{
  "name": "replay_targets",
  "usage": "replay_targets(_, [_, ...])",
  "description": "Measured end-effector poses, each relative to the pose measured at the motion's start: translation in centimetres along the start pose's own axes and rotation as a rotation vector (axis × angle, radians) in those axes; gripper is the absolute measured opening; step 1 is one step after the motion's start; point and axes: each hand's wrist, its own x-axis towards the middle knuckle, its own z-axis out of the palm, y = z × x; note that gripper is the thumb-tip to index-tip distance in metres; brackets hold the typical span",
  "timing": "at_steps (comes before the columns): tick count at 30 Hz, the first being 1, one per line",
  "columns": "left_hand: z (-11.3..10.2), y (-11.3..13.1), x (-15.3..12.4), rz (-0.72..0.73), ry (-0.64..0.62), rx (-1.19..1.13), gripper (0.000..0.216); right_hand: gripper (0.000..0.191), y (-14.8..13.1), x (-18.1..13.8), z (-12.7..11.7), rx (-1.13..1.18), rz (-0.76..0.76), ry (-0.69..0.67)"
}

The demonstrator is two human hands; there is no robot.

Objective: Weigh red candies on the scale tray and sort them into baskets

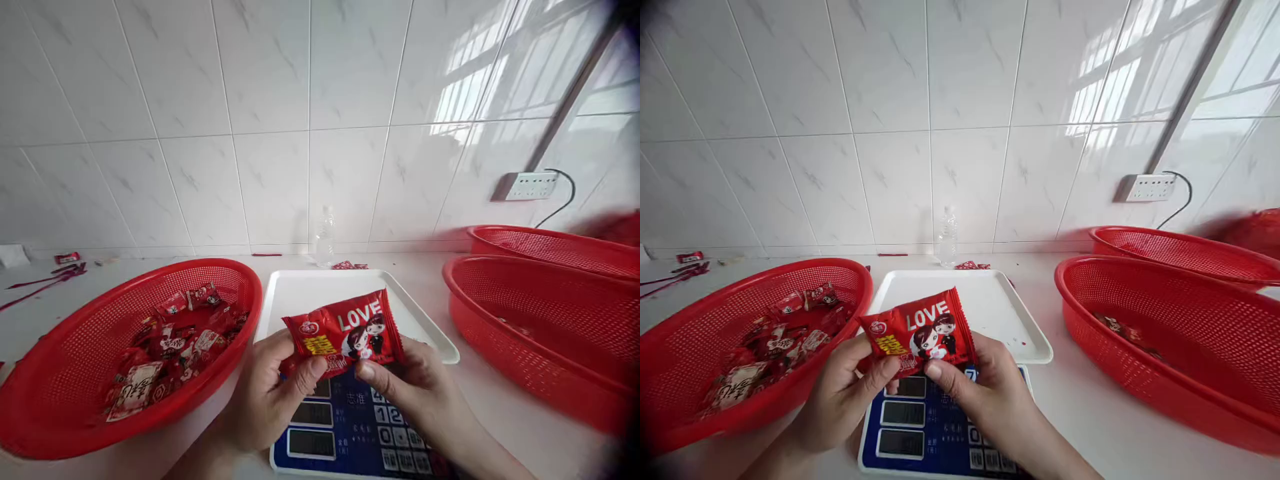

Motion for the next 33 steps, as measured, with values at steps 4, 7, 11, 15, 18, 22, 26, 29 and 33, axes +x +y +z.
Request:
replay_targets(4, [0.1, 0.3, 0.1, -0.010, -0.021, -0.014, 0.018, 0.020, -0.3, 0.1, -0.4, 0.060, 0.048, -0.113])
replay_targets(7, [0.1, 0.3, 0.0, 0.007, -0.023, -0.046, 0.015, 0.017, -0.4, 0.1, -0.2, 0.102, 0.052, -0.088])
replay_targets(11, [0.2, 0.3, 0.0, 0.021, -0.007, -0.020, 0.016, 0.022, -0.4, 0.2, 0.2, 0.094, 0.061, -0.022])
replay_targets(15, [0.4, 0.6, 0.2, -0.014, 0.020, -0.011, 0.010, 0.032, -0.7, 0.3, 0.3, 0.078, 0.024, -0.062])
replay_targets(18, [0.3, 0.6, 0.1, -0.076, 0.022, -0.071, 0.019, 0.030, -0.4, 0.1, 0.2, 0.013, -0.039, -0.024])
replay_targets(22, [0.2, 0.2, -0.1, -0.178, 0.019, -0.120, 0.023, 0.035, 0.8, -0.7, 0.0, -0.043, -0.134, 0.047])
replay_targets(26, [0.2, -0.8, -0.3, -0.154, 0.106, -0.120, 0.028, 0.052, 1.7, -0.9, -0.1, -0.138, -0.304, 0.174])
replay_targets(29, [0.2, -1.6, -0.3, -0.068, 0.267, -0.145, 0.025, 0.035, 1.9, -0.3, -0.8, -0.271, -0.360, 0.331])
replay_targets(33, [0.5, -1.8, 0.1, -0.026, 0.366, -0.149, 0.024, 0.033, 2.6, 1.0, -2.8, -0.716, -0.284, 0.426])
